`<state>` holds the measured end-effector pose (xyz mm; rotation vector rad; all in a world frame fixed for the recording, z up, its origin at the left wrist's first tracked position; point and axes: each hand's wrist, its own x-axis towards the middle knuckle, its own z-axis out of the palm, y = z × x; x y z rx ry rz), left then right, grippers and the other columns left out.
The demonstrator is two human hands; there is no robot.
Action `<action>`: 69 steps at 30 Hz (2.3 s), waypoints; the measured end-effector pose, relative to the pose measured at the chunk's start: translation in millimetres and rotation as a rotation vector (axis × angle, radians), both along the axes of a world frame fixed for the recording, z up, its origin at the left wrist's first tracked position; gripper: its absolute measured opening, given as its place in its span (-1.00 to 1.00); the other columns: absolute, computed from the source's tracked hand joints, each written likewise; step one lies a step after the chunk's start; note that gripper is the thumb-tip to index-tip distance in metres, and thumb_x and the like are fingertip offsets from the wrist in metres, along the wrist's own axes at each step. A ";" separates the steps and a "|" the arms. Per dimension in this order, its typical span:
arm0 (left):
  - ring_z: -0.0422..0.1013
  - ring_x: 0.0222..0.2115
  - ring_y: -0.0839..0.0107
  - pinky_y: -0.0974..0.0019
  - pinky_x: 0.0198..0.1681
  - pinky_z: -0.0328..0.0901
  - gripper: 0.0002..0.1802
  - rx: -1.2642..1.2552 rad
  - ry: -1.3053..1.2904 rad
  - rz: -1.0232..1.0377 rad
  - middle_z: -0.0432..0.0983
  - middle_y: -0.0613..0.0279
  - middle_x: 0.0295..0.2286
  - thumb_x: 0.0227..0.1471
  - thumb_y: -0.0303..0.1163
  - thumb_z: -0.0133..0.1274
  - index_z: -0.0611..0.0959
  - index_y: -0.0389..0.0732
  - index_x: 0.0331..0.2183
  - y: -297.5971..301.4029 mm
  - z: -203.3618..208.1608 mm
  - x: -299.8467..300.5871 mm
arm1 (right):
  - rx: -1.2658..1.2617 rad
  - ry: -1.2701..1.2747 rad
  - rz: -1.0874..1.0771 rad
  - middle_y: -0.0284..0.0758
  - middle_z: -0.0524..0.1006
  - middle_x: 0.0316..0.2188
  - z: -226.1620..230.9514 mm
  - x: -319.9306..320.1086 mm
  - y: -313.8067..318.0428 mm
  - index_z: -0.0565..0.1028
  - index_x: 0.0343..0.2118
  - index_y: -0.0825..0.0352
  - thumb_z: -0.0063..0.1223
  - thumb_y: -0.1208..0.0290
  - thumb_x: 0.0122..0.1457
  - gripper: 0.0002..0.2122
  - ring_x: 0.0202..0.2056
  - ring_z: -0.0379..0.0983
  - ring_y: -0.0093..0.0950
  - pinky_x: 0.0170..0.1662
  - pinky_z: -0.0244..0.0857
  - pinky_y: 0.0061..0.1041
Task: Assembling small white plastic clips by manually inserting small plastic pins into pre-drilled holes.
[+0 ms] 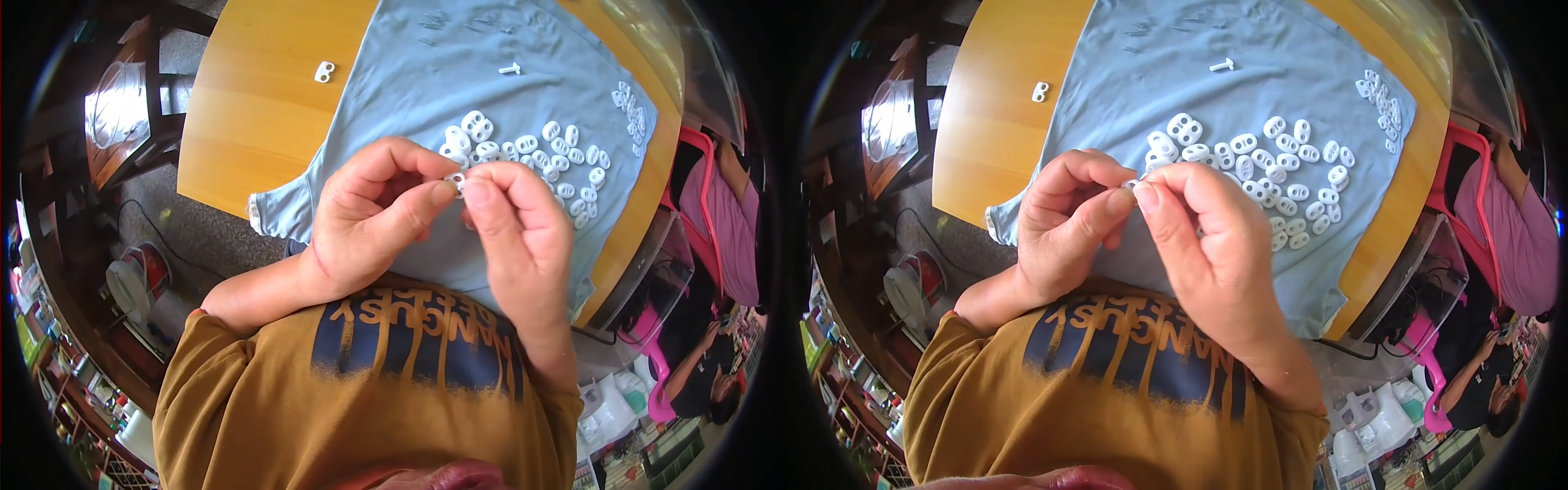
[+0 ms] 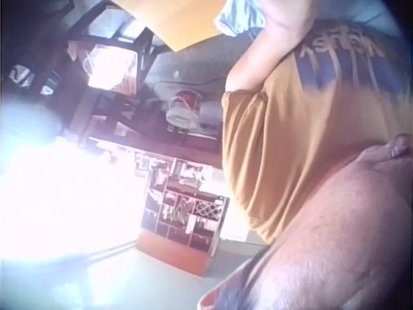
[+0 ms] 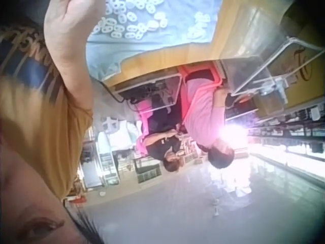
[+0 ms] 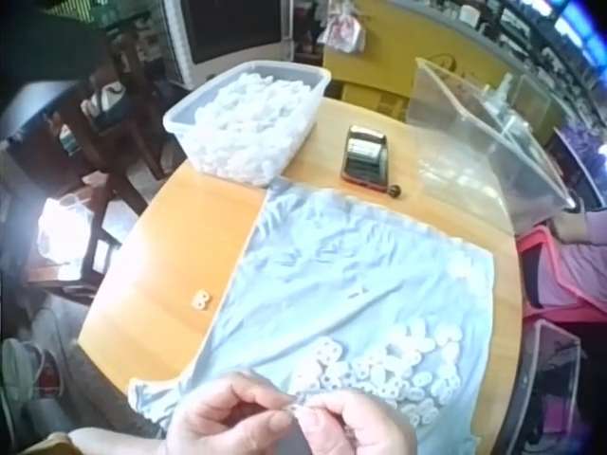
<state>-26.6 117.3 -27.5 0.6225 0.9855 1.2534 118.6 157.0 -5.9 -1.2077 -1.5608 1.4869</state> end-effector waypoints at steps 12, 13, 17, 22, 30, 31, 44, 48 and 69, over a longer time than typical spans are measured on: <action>0.23 -0.58 0.74 0.64 -0.55 0.17 -0.87 -0.015 -0.056 0.034 0.37 0.44 -0.53 -0.02 -0.51 0.02 0.49 -0.24 -0.33 1.2 -3.1 -2.8 | 0.758 -0.920 0.106 -0.25 0.45 -0.39 -1.5 50.4 63.3 0.47 -0.34 0.39 0.03 0.54 -0.05 -0.83 -0.31 0.33 -0.29 -0.22 0.20 -0.39; 0.22 -0.59 0.74 0.64 -0.55 0.16 -0.87 -0.014 -0.065 0.032 0.37 0.44 -0.53 -0.02 -0.51 0.01 0.49 -0.24 -0.33 0.5 -3.7 -3.3 | 0.741 -0.921 0.113 -0.25 0.44 -0.40 -2.1 50.4 63.6 0.48 -0.35 0.39 0.03 0.54 -0.06 -0.83 -0.31 0.33 -0.29 -0.22 0.20 -0.40; 0.21 -0.59 0.74 0.64 -0.55 0.15 -0.88 -0.028 -0.054 0.023 0.37 0.45 -0.54 -0.02 -0.52 0.01 0.49 -0.24 -0.34 -0.1 -4.5 -5.5 | 0.685 -0.972 0.139 -0.25 0.45 -0.37 0.5 50.7 65.0 0.47 -0.34 0.39 0.04 0.50 -0.02 -0.83 -0.27 0.33 -0.32 -0.16 0.19 -0.45; 0.24 -0.63 0.66 0.61 -0.59 0.15 -0.88 -0.032 -0.066 0.044 0.41 0.32 -0.49 -0.02 -0.52 0.00 0.46 -0.29 -0.35 1.8 -3.9 -4.9 | 0.717 -0.905 0.136 -0.25 0.44 -0.45 2.1 46.8 62.2 0.44 -0.46 0.39 0.06 0.59 -0.09 -0.91 -0.39 0.35 -0.31 -0.27 0.22 -0.43; 0.22 -0.60 0.69 0.63 -0.56 0.15 -0.76 0.077 -0.049 0.004 0.40 0.33 -0.47 0.01 -0.56 -0.08 0.46 -0.33 -0.21 9.1 4.5 2.9 | 0.012 -0.021 -0.288 -0.48 0.42 -0.46 6.2 27.7 31.1 0.44 -0.28 0.44 0.00 0.54 0.08 -0.86 -0.45 0.28 -0.77 -0.36 0.17 -0.79; 0.22 -0.60 0.69 0.63 -0.55 0.15 -0.75 0.101 0.015 -0.006 0.39 0.33 -0.47 0.02 -0.57 -0.10 0.46 -0.34 -0.18 10.3 6.3 5.0 | -0.058 0.045 -0.279 -0.44 0.41 -0.46 8.3 25.2 28.2 0.42 -0.27 0.44 -0.02 0.51 0.09 -0.84 -0.45 0.29 -0.71 -0.35 0.18 -0.74; 0.31 -0.57 0.57 0.53 -0.50 0.26 -0.81 -0.006 -0.239 -0.011 0.40 0.26 -0.49 0.00 -0.55 -0.04 0.46 -0.34 -0.26 16.9 14.1 18.5 | -0.227 0.330 -0.346 -0.37 0.47 -0.47 10.2 12.8 11.0 0.45 -0.32 0.44 0.04 0.47 0.05 -0.83 -0.48 0.38 -0.62 -0.36 0.26 -0.68; 0.32 -0.57 0.58 0.54 -0.50 0.26 -0.81 -0.016 -0.239 -0.009 0.40 0.25 -0.48 0.00 -0.55 -0.04 0.46 -0.35 -0.26 17.9 14.3 20.4 | -0.190 0.289 -0.375 -0.37 0.47 -0.47 16.1 7.4 7.5 0.46 -0.32 0.44 0.05 0.48 0.05 -0.83 -0.48 0.38 -0.62 -0.35 0.26 -0.69; 0.29 -0.60 0.58 0.54 -0.52 0.21 -0.84 0.009 -0.230 0.098 0.39 0.31 -0.54 0.00 -0.52 -0.03 0.47 -0.29 -0.29 13.2 7.5 4.4 | -0.195 0.453 -0.221 -0.33 0.44 -0.52 -3.4 -18.5 95.5 0.43 -0.34 0.46 -0.01 0.51 0.03 -0.85 -0.47 0.35 -0.57 -0.17 0.27 -0.48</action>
